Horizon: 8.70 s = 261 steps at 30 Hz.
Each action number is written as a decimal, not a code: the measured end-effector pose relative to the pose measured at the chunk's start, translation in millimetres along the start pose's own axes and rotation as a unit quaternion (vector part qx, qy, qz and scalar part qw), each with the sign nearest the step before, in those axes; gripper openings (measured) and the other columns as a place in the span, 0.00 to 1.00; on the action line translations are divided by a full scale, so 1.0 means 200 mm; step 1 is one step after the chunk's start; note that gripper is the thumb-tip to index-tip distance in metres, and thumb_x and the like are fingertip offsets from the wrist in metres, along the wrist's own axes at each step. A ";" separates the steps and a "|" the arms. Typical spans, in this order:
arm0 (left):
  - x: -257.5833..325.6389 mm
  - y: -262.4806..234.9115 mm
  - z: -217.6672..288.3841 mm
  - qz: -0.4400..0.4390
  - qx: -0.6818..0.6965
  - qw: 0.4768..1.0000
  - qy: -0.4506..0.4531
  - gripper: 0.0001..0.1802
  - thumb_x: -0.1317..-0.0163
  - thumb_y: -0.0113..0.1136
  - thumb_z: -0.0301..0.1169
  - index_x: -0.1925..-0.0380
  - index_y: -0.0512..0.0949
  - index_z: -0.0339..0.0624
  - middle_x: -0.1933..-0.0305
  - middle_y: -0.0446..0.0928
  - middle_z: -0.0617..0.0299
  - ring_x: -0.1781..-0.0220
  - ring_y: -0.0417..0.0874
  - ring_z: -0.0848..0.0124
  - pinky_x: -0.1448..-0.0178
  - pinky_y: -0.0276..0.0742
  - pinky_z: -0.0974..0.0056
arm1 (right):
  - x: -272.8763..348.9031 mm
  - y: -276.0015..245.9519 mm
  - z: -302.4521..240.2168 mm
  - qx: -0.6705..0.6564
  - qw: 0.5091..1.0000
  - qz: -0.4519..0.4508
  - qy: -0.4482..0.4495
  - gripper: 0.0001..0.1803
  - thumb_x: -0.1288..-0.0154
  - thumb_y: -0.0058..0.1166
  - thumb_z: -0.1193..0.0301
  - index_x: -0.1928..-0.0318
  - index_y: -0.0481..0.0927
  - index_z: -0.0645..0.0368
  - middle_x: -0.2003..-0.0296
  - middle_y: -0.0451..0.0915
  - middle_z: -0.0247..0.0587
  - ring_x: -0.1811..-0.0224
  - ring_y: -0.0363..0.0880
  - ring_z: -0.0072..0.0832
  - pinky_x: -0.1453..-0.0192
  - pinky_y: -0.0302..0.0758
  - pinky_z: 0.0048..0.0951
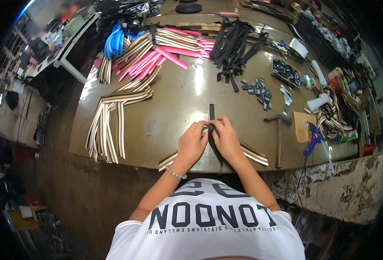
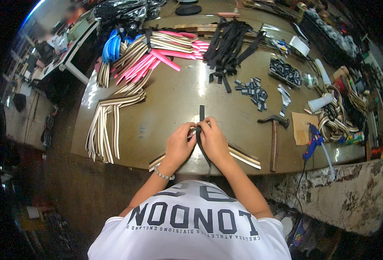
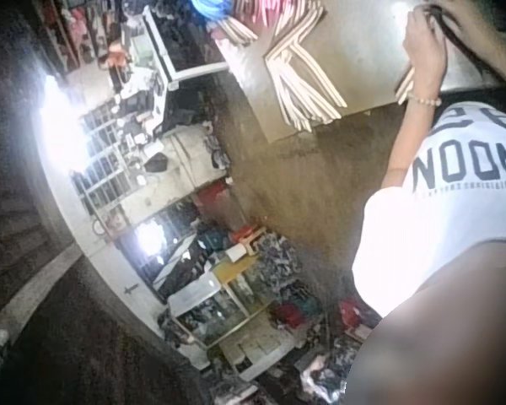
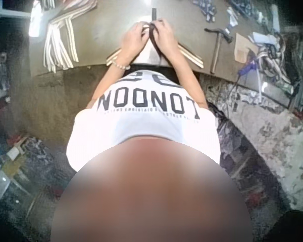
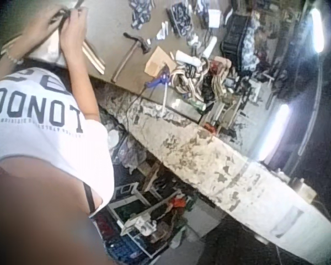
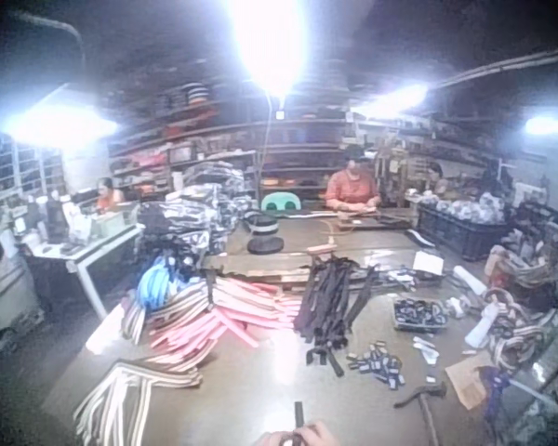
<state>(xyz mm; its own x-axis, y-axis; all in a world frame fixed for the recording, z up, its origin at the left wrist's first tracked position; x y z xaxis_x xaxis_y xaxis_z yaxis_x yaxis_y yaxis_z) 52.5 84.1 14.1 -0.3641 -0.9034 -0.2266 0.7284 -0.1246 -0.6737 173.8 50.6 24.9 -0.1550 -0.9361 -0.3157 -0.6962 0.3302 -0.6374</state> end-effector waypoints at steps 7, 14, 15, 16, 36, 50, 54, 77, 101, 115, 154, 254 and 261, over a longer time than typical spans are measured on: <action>0.01 0.01 0.04 -0.020 -0.002 0.997 0.071 0.16 0.42 0.60 0.25 0.53 0.79 0.51 0.64 0.73 0.56 0.62 0.81 0.58 0.62 0.78 0.56 | 0.15 -0.04 -0.08 0.060 0.991 -0.025 -0.118 0.20 0.50 0.54 0.86 0.53 0.80 0.62 0.56 0.78 0.48 0.58 0.80 0.49 0.53 0.78 0.41; 0.02 0.05 0.06 -0.030 -0.080 0.990 0.115 0.19 0.42 0.57 0.25 0.51 0.82 0.54 0.65 0.72 0.57 0.63 0.80 0.60 0.64 0.78 0.58 | 0.26 -0.04 -0.14 0.101 0.981 -0.136 -0.095 0.19 0.51 0.53 0.85 0.55 0.80 0.64 0.61 0.75 0.49 0.57 0.79 0.47 0.54 0.77 0.41; 0.03 0.06 0.06 -0.034 -0.092 0.988 0.116 0.19 0.42 0.57 0.25 0.51 0.82 0.54 0.65 0.72 0.57 0.63 0.80 0.61 0.64 0.78 0.58 | 0.28 -0.05 -0.16 0.109 0.976 -0.155 -0.103 0.19 0.51 0.53 0.85 0.55 0.80 0.64 0.61 0.75 0.49 0.57 0.78 0.47 0.54 0.76 0.41; 0.03 0.06 0.07 -0.034 -0.104 0.987 0.117 0.19 0.42 0.56 0.25 0.51 0.82 0.54 0.65 0.71 0.58 0.63 0.80 0.61 0.65 0.79 0.58 | 0.32 -0.07 -0.16 0.100 0.972 -0.187 -0.101 0.16 0.48 0.54 0.84 0.57 0.82 0.63 0.59 0.78 0.49 0.51 0.79 0.47 0.49 0.76 0.39; 0.10 -0.02 0.12 0.012 -0.084 0.992 0.089 0.12 0.39 0.62 0.30 0.55 0.82 0.50 0.64 0.74 0.59 0.62 0.79 0.59 0.62 0.77 0.57 | 0.74 -1.45 1.26 0.062 0.874 0.351 0.331 0.34 0.35 0.61 0.53 0.46 0.70 0.73 0.55 0.78 0.55 0.56 0.80 0.43 0.52 0.75 0.40; 0.02 0.01 0.04 0.027 -0.014 0.994 0.109 0.07 0.40 0.63 0.29 0.61 0.83 0.45 0.68 0.74 0.61 0.65 0.78 0.62 0.63 0.75 0.58 | -0.02 -0.61 0.13 -0.044 0.997 -0.052 0.024 0.28 0.35 0.60 0.62 0.41 0.64 0.59 0.62 0.82 0.49 0.59 0.83 0.39 0.55 0.78 0.36; 0.02 0.01 0.03 0.035 0.003 0.994 0.108 0.07 0.40 0.63 0.29 0.62 0.83 0.45 0.68 0.74 0.61 0.65 0.78 0.62 0.63 0.75 0.58 | -0.09 -0.47 0.20 0.013 0.995 -0.092 0.029 0.30 0.36 0.61 0.57 0.42 0.65 0.60 0.65 0.83 0.59 0.63 0.83 0.54 0.60 0.78 0.44; 0.02 -0.01 0.01 0.051 0.047 0.993 0.093 0.08 0.37 0.62 0.30 0.58 0.83 0.43 0.65 0.76 0.58 0.66 0.79 0.64 0.62 0.75 0.61 | 0.21 -0.75 0.43 -0.209 0.962 -0.001 0.175 0.22 0.34 0.61 0.59 0.47 0.72 0.57 0.63 0.80 0.36 0.67 0.81 0.22 0.72 0.78 0.23; 0.13 -0.01 0.09 -0.118 0.454 0.862 -0.190 0.15 0.33 0.62 0.30 0.50 0.79 0.33 0.57 0.80 0.62 0.67 0.76 0.82 0.68 0.71 0.76 | 0.16 -0.33 0.02 -0.382 0.900 0.002 0.211 0.10 0.30 0.57 0.71 0.56 0.79 0.66 0.63 0.81 0.34 0.65 0.76 0.15 0.60 0.72 0.17; 0.06 -0.01 0.23 -0.203 0.525 0.820 -0.103 0.12 0.37 0.66 0.30 0.57 0.80 0.36 0.64 0.78 0.66 0.73 0.72 0.83 0.72 0.66 0.77 | 0.24 -0.14 0.03 -0.666 0.722 -0.031 0.186 0.13 0.34 0.61 0.76 0.51 0.76 0.66 0.64 0.81 0.39 0.66 0.80 0.21 0.62 0.78 0.20; 0.09 -0.15 0.19 -0.156 0.278 0.942 -0.106 0.09 0.35 0.64 0.28 0.61 0.83 0.32 0.65 0.82 0.64 0.66 0.78 0.82 0.64 0.71 0.77 | 0.24 -0.19 -0.01 -0.495 0.839 -0.071 0.215 0.12 0.32 0.59 0.75 0.53 0.78 0.71 0.58 0.80 0.40 0.61 0.82 0.21 0.57 0.82 0.20; -0.05 0.01 -0.04 -0.001 0.061 0.998 0.003 0.22 0.38 0.43 0.17 0.43 0.68 0.39 0.52 0.69 0.44 0.53 0.78 0.49 0.49 0.75 0.50 | 0.14 -0.25 -0.12 0.053 0.997 -0.040 0.048 0.15 0.24 0.43 0.63 0.58 0.71 0.66 0.69 0.78 0.63 0.68 0.78 0.61 0.65 0.75 0.49; -0.05 0.01 -0.07 0.010 0.066 0.998 -0.004 0.18 0.36 0.42 0.17 0.48 0.71 0.39 0.57 0.70 0.48 0.54 0.77 0.53 0.49 0.74 0.53 | 0.18 -0.26 -0.13 -0.110 0.990 0.013 0.089 0.18 0.24 0.44 0.60 0.62 0.71 0.66 0.73 0.77 0.68 0.69 0.76 0.66 0.67 0.71 0.57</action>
<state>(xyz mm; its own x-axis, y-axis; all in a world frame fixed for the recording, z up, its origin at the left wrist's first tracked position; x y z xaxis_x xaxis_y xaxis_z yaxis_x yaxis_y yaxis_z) 50.1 98.0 5.2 -0.3443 -0.9092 -0.2341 0.8064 -0.1587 -0.5697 186.6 -3.2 65.7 -0.2823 -0.9404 -0.1896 -0.8231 0.3390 -0.4556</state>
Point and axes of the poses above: each hand's wrist, its own x-axis away from the middle knuckle, its own y-axis out of the palm, z = x × y, the point moved 7 cm from there along -x, towards the middle knuckle
